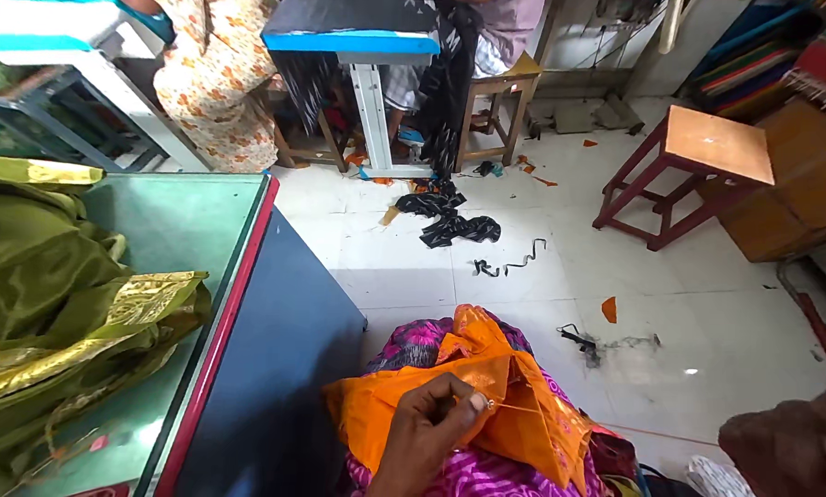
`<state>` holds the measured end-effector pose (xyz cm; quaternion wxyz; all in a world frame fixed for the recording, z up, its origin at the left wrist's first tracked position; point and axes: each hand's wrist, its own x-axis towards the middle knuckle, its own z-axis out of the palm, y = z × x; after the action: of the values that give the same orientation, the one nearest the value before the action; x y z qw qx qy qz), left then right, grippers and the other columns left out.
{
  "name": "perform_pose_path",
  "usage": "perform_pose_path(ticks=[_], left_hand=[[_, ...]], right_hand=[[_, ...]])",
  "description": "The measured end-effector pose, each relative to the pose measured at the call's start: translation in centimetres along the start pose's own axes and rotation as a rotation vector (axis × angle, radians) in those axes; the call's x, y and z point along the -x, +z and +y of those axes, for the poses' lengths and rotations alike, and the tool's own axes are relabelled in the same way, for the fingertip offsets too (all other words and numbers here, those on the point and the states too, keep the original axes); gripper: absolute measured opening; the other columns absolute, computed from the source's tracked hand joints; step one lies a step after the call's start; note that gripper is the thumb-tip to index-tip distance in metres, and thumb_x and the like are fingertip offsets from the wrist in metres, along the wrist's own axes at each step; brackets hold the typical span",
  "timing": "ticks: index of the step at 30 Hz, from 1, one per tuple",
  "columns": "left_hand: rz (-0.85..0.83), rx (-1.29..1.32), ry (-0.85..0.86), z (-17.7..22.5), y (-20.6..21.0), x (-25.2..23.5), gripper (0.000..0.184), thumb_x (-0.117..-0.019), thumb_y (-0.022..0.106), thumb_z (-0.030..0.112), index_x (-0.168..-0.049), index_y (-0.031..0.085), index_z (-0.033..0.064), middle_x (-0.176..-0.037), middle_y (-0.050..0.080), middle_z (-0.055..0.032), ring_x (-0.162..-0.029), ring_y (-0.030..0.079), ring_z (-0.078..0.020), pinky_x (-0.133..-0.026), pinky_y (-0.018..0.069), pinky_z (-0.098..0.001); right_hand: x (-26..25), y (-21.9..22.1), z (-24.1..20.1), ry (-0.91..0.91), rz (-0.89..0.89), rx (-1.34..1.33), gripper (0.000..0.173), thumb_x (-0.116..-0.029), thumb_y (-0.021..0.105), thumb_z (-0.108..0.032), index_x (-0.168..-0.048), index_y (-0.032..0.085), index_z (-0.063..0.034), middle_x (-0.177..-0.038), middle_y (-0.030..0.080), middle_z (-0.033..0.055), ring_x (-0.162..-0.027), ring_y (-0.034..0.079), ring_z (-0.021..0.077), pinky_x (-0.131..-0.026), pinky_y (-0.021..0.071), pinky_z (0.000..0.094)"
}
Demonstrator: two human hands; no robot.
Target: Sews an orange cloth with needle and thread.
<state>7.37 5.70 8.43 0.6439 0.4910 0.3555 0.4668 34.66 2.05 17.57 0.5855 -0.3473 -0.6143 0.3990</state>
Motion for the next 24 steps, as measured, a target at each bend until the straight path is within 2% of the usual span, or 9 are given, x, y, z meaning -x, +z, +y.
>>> perform_pose_path(ticks=[2, 4, 7, 10, 12, 15, 19, 24], left_hand=[[0.008, 0.006, -0.007, 0.0, 0.3, -0.2, 0.013, -0.0956, 0.067, 0.028, -0.088, 0.072, 0.0190, -0.072, 0.058, 0.0176, -0.060, 0.050, 0.0107, -0.055, 0.0421, -0.0086], [-0.003, 0.005, -0.021, 0.0, 0.4, -0.2, 0.013, -0.0961, 0.066, 0.027, -0.088, 0.071, 0.0185, -0.072, 0.058, 0.0176, -0.060, 0.049, 0.0106, -0.055, 0.0416, -0.0086], [-0.022, 0.000, -0.064, 0.3, 0.2, -0.1, 0.013, -0.0973, 0.063, 0.023, -0.087, 0.070, 0.0188, -0.073, 0.059, 0.0175, -0.062, 0.052, 0.0100, -0.057, 0.0432, -0.0091], [-0.025, 0.007, -0.084, 0.4, -0.1, -0.1, 0.015, -0.0982, 0.062, 0.023, -0.087, 0.070, 0.0193, -0.073, 0.060, 0.0169, -0.064, 0.054, 0.0092, -0.059, 0.0452, -0.0097], [-0.028, 0.017, -0.086, 0.4, -0.1, 0.0, 0.014, -0.0979, 0.063, 0.024, -0.087, 0.070, 0.0197, -0.073, 0.061, 0.0168, -0.065, 0.055, 0.0089, -0.060, 0.0458, -0.0100], [-0.032, 0.056, -0.081, 0.2, -0.1, 0.0, 0.013, -0.0970, 0.065, 0.026, -0.088, 0.072, 0.0193, -0.075, 0.063, 0.0162, -0.067, 0.057, 0.0082, -0.062, 0.0481, -0.0110], [-0.025, 0.084, -0.089, 0.2, -0.1, 0.1, 0.013, -0.0968, 0.065, 0.025, -0.088, 0.072, 0.0196, -0.074, 0.062, 0.0163, -0.065, 0.057, 0.0088, -0.060, 0.0470, -0.0102], [-0.007, 0.093, -0.087, 0.3, 0.0, 0.2, 0.012, -0.0958, 0.065, 0.024, -0.086, 0.072, 0.0195, -0.073, 0.063, 0.0160, -0.065, 0.057, 0.0084, -0.060, 0.0474, -0.0104]], right_hand=[[0.2, -0.3, 0.2, 0.044, 0.011, 0.027, 0.014, -0.1030, 0.058, -0.038, -0.096, 0.062, -0.0259, -0.069, 0.060, -0.0202, -0.059, 0.057, -0.0129, -0.055, 0.0471, 0.0050], [0.5, 0.1, 0.8, 0.106, 0.097, -0.003, 0.011, -0.1001, 0.061, -0.039, -0.100, 0.064, -0.0286, -0.073, 0.064, -0.0208, -0.060, 0.059, -0.0123, -0.053, 0.0478, 0.0055], [1.2, 0.8, 2.6, 0.219, 0.028, -0.006, 0.015, -0.1034, 0.054, -0.037, -0.114, 0.066, -0.0357, -0.095, 0.072, -0.0221, -0.076, 0.065, -0.0115, -0.065, 0.0526, 0.0066], [1.8, 3.5, 4.4, 0.303, -0.124, -0.021, 0.017, -0.1068, 0.050, -0.030, -0.120, 0.061, -0.0270, -0.101, 0.075, -0.0143, -0.084, 0.072, -0.0024, -0.072, 0.0593, 0.0153], [2.1, 5.6, 4.7, 0.371, -0.174, -0.061, 0.012, -0.1070, 0.051, -0.022, -0.116, 0.059, -0.0174, -0.097, 0.075, -0.0090, -0.082, 0.073, 0.0014, -0.069, 0.0612, 0.0192], [2.3, 7.9, 5.0, 0.432, -0.188, -0.047, 0.009, -0.1063, 0.054, -0.017, -0.108, 0.057, -0.0091, -0.083, 0.073, -0.0058, -0.069, 0.070, 0.0001, -0.059, 0.0583, 0.0178], [2.4, 9.1, 5.3, 0.428, -0.106, 0.029, 0.011, -0.1044, 0.058, -0.020, -0.105, 0.058, -0.0093, -0.070, 0.068, -0.0089, -0.058, 0.063, -0.0046, -0.052, 0.0529, 0.0131], [2.3, 9.1, 5.3, 0.436, -0.086, 0.080, 0.010, -0.1025, 0.061, -0.020, -0.103, 0.060, -0.0106, -0.068, 0.067, -0.0104, -0.055, 0.061, -0.0064, -0.049, 0.0501, 0.0114]])
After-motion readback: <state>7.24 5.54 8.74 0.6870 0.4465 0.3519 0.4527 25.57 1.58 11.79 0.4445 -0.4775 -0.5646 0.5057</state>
